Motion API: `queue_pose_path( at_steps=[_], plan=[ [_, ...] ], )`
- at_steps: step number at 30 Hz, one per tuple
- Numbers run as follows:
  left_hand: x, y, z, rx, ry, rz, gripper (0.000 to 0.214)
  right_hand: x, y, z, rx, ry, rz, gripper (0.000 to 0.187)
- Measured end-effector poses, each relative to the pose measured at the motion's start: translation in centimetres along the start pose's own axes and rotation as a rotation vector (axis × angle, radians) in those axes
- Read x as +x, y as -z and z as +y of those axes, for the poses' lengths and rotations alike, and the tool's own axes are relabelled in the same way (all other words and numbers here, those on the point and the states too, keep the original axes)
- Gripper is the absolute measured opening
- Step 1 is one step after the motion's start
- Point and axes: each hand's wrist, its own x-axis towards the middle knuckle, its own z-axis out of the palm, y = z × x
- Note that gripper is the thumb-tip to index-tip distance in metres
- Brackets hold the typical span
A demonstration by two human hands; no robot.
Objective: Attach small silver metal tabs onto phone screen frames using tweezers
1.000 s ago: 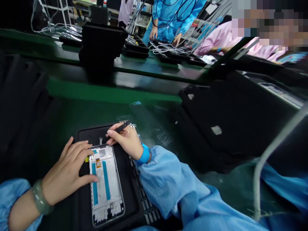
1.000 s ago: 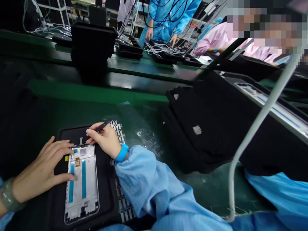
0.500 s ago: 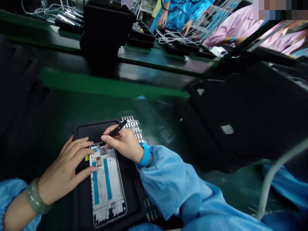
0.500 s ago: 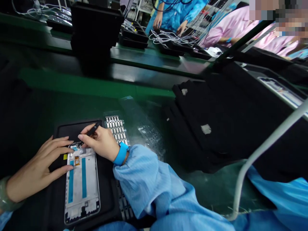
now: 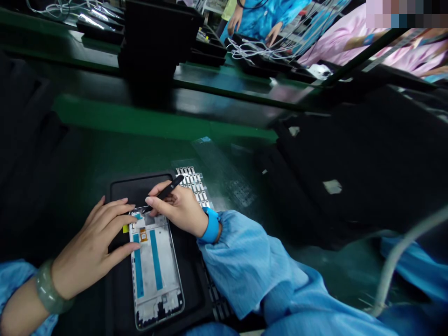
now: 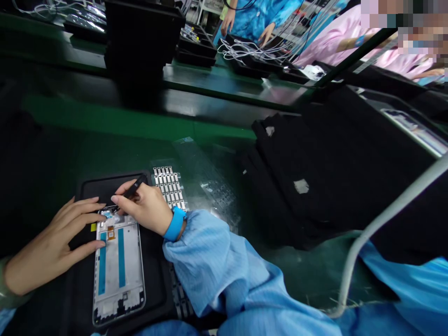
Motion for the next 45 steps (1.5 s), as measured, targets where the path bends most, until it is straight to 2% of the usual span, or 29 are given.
queue_pose_path(
  at_steps=[17,23,28,30,33,35,38,45],
  plan=[
    [0.0,0.0,0.1,0.018,-0.019,0.007,0.043,-0.1,0.1,0.0,-0.059,0.013,-0.011,0.026],
    [0.2,0.3,0.4,0.136,-0.060,0.012,0.044,-0.1,0.1,0.1,-0.133,0.060,0.007,0.022],
    [0.8,0.6,1.9,0.272,-0.050,0.020,0.039,-0.4,-0.1,0.1,-0.179,0.096,0.019,0.021],
    [0.9,0.6,2.6,0.320,-0.027,0.020,0.036,-0.4,-0.1,0.0,-0.130,0.093,0.063,0.022],
    [0.9,0.3,3.0,0.348,-0.010,0.023,0.035,0.0,0.0,-0.4,0.078,0.080,0.171,0.026],
    [0.8,0.1,3.0,0.337,-0.003,0.030,0.036,0.4,0.0,-0.5,0.193,0.077,0.192,0.028],
    [0.6,-0.2,2.7,0.303,0.017,0.039,0.036,0.9,-0.1,-0.2,0.190,0.106,0.118,0.029],
    [0.4,-0.6,2.6,0.238,0.055,0.067,0.044,0.8,-0.2,0.6,-0.083,0.156,0.030,0.024]
  ],
)
